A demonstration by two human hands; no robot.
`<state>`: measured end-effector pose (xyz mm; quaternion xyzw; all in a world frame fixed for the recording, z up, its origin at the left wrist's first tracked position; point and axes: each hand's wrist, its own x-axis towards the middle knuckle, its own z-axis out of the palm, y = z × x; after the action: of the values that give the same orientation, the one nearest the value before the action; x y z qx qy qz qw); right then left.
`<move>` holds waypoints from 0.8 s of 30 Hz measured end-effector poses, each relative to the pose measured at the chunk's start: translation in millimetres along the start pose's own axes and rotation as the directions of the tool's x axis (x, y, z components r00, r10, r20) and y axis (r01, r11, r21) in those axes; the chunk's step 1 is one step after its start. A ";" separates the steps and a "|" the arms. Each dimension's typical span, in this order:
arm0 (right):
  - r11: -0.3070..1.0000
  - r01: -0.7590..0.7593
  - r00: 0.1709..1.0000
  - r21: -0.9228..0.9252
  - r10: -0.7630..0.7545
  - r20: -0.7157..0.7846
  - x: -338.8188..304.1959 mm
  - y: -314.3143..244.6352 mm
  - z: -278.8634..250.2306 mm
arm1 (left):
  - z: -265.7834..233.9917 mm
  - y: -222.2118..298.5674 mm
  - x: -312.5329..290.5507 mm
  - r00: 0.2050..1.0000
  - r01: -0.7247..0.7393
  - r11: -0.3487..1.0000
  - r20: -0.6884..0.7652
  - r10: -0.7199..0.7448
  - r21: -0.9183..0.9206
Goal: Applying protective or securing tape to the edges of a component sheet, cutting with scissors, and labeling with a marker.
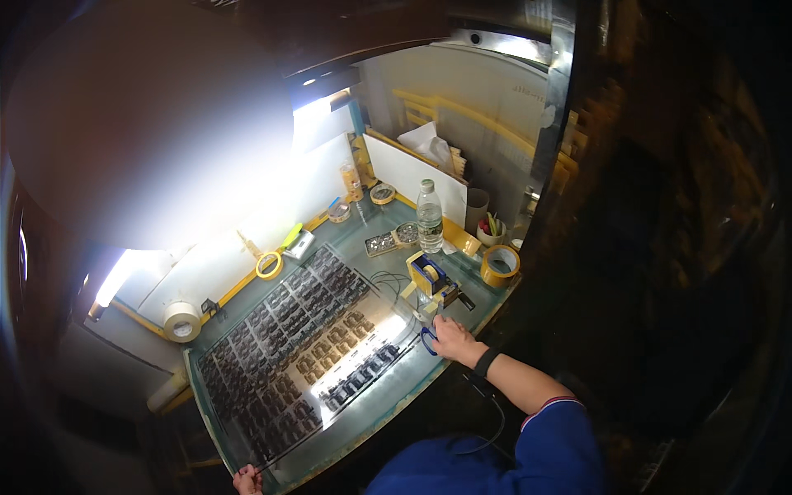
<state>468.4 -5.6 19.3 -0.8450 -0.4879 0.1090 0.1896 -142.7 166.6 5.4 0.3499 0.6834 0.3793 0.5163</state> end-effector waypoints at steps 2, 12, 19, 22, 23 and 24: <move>0.969 0.008 0.996 0.248 -0.030 0.086 -10.1 0.4 -23.8 | -8.3 -7.5 12.1 0.995 -0.066 0.992 -0.061 0.073 0.106; 0.855 -0.054 0.953 0.515 0.198 -0.229 -52.1 75.0 -77.8 | -10.3 -11.9 16.4 0.910 0.083 0.997 -0.406 -0.081 -0.013; 0.965 -0.185 0.966 0.184 0.213 -0.145 -4.4 130.0 -32.1 | -10.1 -22.7 -44.6 0.928 0.035 0.996 -0.366 -0.065 -0.088; 0.977 -0.034 0.980 0.209 0.074 -0.187 9.9 127.8 -27.6 | -26.9 -29.0 -98.8 0.950 0.069 0.994 -0.297 -0.093 -0.089; 0.969 -0.044 0.986 0.244 0.081 -0.144 11.5 118.9 -33.1 | -32.1 -36.3 -115.4 0.957 0.053 0.995 -0.279 -0.076 -0.087; 0.990 -0.072 0.979 0.123 0.093 -0.179 24.2 146.2 -17.5 | -38.8 -45.7 -128.6 0.959 0.034 0.996 -0.278 -0.055 -0.081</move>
<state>601.4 -54.4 -27.2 -0.8585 -0.4257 0.0663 0.2780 -155.8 27.3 28.8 0.2576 0.7424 0.4386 0.4359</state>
